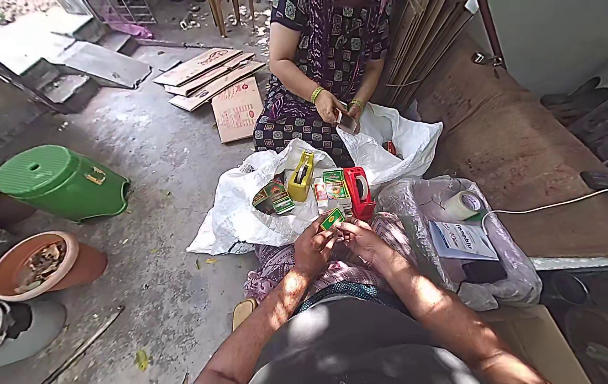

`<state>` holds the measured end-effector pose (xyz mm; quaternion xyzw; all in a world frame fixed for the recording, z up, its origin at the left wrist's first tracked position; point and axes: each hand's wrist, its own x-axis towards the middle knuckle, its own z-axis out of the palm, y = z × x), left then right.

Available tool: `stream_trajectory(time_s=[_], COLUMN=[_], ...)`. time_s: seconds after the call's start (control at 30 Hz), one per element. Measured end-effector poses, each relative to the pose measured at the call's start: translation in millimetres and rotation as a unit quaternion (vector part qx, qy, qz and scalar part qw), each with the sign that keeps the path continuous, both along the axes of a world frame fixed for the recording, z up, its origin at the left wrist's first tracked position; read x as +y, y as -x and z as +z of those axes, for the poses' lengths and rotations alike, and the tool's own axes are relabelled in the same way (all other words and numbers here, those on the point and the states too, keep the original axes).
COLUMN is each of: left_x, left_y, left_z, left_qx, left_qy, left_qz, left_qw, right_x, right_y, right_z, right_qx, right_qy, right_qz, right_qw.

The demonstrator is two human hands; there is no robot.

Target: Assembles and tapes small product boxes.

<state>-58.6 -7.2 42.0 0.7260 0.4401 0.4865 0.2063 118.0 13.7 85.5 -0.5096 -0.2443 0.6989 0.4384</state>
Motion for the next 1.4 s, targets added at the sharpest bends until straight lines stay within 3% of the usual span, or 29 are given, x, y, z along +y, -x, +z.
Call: stream_trajectory(time_s=[0.1, 0.17, 0.2, 0.27, 0.33, 0.43, 0.5, 0.6, 0.7, 0.77, 0.87, 0.93, 1.03, 1.13, 1.23, 1.4], left_x=[-1, 1, 2, 4, 6, 8, 8, 11, 10, 5, 1, 0, 4, 9, 11, 13], left_y=[0, -2, -3, -7, -6, -3, 1, 2, 3, 1, -2, -3, 0, 0, 0, 2], left_z=[1, 3, 3, 4, 11, 18, 15, 3, 3, 1, -3, -5, -5, -4, -6, -8], left_qx=[-0.051, -0.133, -0.176, -0.287, -0.368, -0.418, -0.379, -0.261, -0.196, -0.152, -0.107, -0.082, -0.059, -0.088, -0.088, -0.1], left_qy=[0.026, 0.052, 0.068, 0.103, 0.126, 0.172, 0.196, 0.055, -0.039, -0.037, -0.057, -0.043, 0.026, 0.064, 0.079, 0.099], left_qz=[-0.014, -0.022, -0.028, -0.046, -0.056, -0.034, 0.0, 0.081, 0.043, -0.004, -0.043, -0.042, -0.028, -0.03, -0.04, -0.04], left_qw=[0.998, 0.99, 0.982, 0.951, 0.919, 0.891, 0.904, 0.96, 0.979, 0.988, 0.992, 0.995, 0.998, 0.994, 0.992, 0.989], right_x=[-3, -4, -3, 2, 3, -3, -5, 9, 40, 54, 74, 84, 89, 95, 91, 84], right_y=[-1, -2, -4, -13, -24, -30, -30, -25, -1, 21, 50, 54, 30, 1, -11, -13], right_z=[-9, -14, -16, -22, -33, -40, -43, -52, -48, -38, -26, -36, -60, -83, -85, -80], right_qx=[-0.013, -0.131, -0.212, -0.376, -0.406, -0.218, -0.142, -0.182, -0.224, -0.213, -0.212, -0.322, -0.552, -0.672, -0.708, -0.728], right_qy=[-0.039, -0.129, -0.186, -0.304, -0.377, -0.363, -0.294, -0.229, -0.181, -0.192, -0.171, -0.201, -0.277, -0.257, -0.266, -0.314], right_qz=[0.01, 0.016, 0.007, -0.006, 0.005, 0.059, 0.039, -0.114, -0.23, -0.158, 0.045, 0.099, 0.158, 0.256, 0.293, 0.295], right_qw=[0.999, 0.983, 0.959, 0.875, 0.832, 0.904, 0.945, 0.949, 0.93, 0.945, 0.961, 0.92, 0.77, 0.645, 0.585, 0.533])
